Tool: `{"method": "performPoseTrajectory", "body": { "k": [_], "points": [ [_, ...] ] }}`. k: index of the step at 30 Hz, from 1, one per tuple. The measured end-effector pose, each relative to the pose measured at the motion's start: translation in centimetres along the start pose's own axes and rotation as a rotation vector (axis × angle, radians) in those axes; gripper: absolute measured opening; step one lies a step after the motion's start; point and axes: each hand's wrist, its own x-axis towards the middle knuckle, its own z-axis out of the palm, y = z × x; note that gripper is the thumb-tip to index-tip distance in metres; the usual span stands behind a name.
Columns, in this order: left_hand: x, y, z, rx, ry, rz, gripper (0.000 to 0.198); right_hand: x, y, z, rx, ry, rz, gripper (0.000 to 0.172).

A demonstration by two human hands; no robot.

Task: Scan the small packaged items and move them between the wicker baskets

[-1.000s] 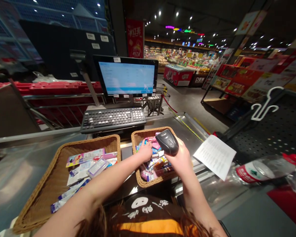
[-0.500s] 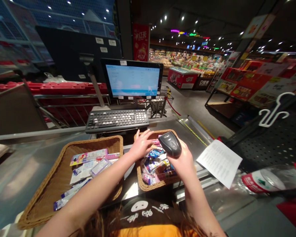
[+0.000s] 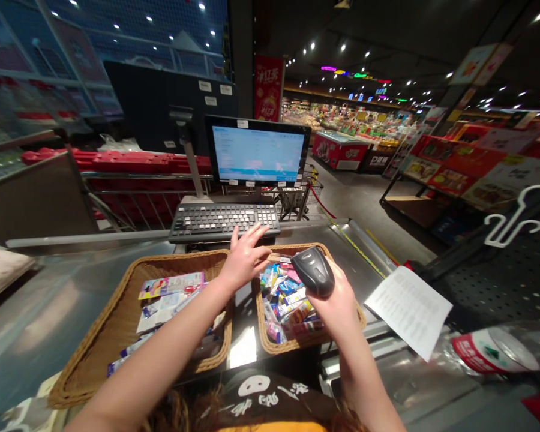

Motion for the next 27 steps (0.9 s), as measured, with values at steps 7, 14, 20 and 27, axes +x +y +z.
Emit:
{"method": "performPoseTrajectory", "body": {
  "k": [7, 14, 20, 27],
  "points": [
    [-0.7, -1.8, -4.0, 0.069, 0.108, -0.049, 0.012, 0.1, -2.8, 0.2, 0.027, -0.001, -0.101, 0.049],
    [-2.3, -4.5, -7.5, 0.153, 0.182, -0.113, 0.012, -0.2, -6.3, 1.5, 0.051, -0.05, -0.235, 0.049],
    [-4.5, -6.2, -9.4, 0.213, 0.194, -0.165, 0.012, -1.1, -8.7, 3.3, 0.058, -0.09, -0.29, 0.051],
    [-6.5, -7.2, -10.5, 0.235, 0.195, -0.187, 0.011, -1.7, -10.7, 4.5, 0.102, -0.122, -0.27, 0.046]
  ]
}}
